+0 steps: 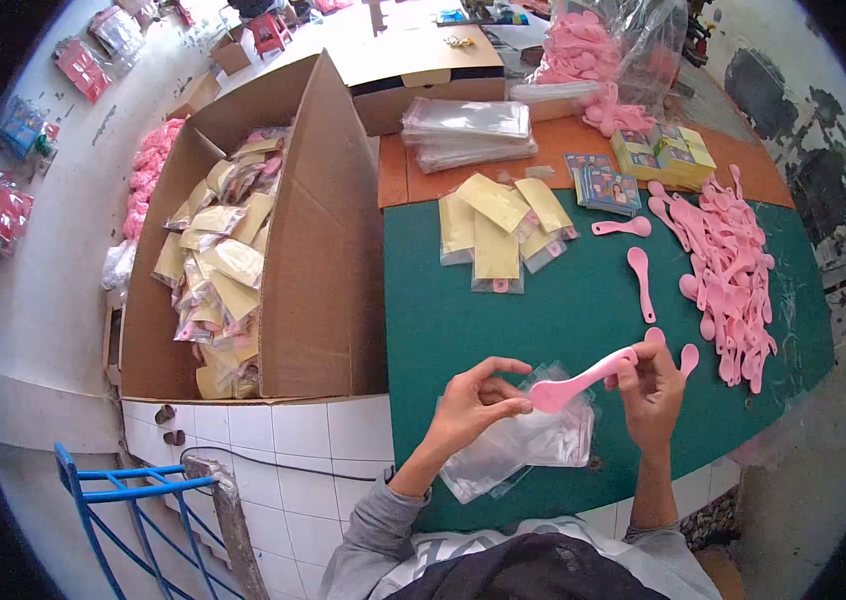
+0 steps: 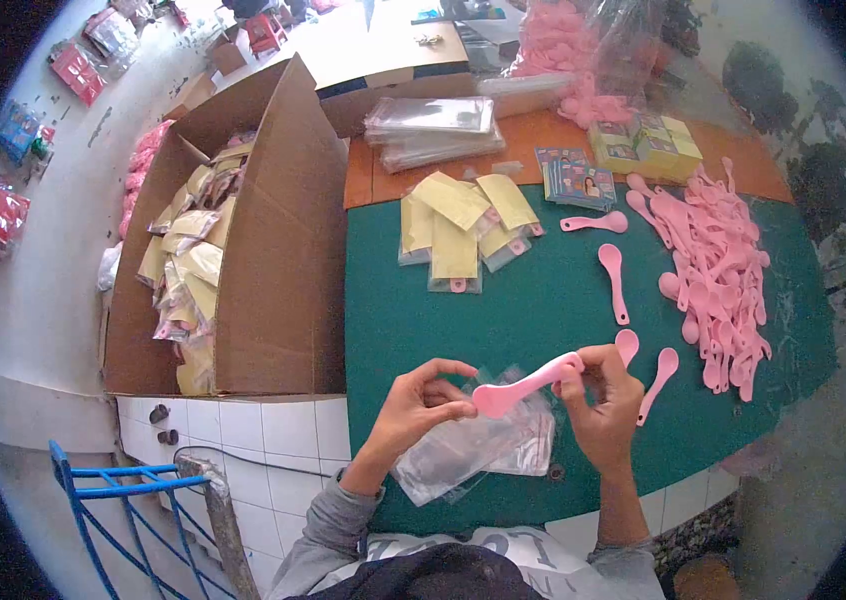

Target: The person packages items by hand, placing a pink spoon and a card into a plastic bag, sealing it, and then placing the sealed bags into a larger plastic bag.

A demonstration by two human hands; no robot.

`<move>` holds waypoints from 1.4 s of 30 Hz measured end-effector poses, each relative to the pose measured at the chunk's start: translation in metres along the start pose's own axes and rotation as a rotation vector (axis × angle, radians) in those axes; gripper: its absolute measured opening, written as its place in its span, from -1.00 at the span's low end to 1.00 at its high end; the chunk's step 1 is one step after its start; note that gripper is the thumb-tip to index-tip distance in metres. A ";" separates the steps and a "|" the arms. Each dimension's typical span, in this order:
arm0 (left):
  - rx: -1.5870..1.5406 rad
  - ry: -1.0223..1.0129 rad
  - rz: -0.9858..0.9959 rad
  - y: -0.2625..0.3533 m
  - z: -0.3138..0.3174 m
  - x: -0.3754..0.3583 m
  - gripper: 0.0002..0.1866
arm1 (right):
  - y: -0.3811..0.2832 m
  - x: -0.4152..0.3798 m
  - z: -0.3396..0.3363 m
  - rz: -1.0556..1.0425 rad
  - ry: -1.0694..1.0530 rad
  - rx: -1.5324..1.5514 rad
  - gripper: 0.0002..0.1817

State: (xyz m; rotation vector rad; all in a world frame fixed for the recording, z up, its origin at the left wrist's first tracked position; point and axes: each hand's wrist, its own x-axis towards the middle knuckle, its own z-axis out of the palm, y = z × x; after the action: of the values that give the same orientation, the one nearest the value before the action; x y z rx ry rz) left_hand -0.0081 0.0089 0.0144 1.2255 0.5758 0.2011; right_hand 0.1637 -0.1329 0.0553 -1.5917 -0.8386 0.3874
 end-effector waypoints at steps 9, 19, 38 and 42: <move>-0.080 0.010 0.030 0.003 0.008 0.001 -0.56 | -0.001 0.003 0.005 0.059 -0.143 -0.011 -0.91; 0.154 -0.122 0.084 0.005 0.007 0.011 -0.70 | -0.011 0.019 0.007 -0.122 -0.121 -0.084 -0.79; -0.133 0.145 0.418 0.022 0.002 0.019 -0.74 | 0.159 0.265 -0.040 -0.091 0.222 -1.280 -0.54; -0.253 0.151 0.358 0.021 0.007 0.020 -0.79 | 0.121 0.241 -0.029 -0.254 0.313 -1.088 -0.70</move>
State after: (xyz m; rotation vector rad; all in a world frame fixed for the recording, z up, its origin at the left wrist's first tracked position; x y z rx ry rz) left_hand 0.0154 0.0193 0.0291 1.0638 0.4411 0.6544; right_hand 0.3835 0.0155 -0.0041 -2.3933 -1.0543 -0.6081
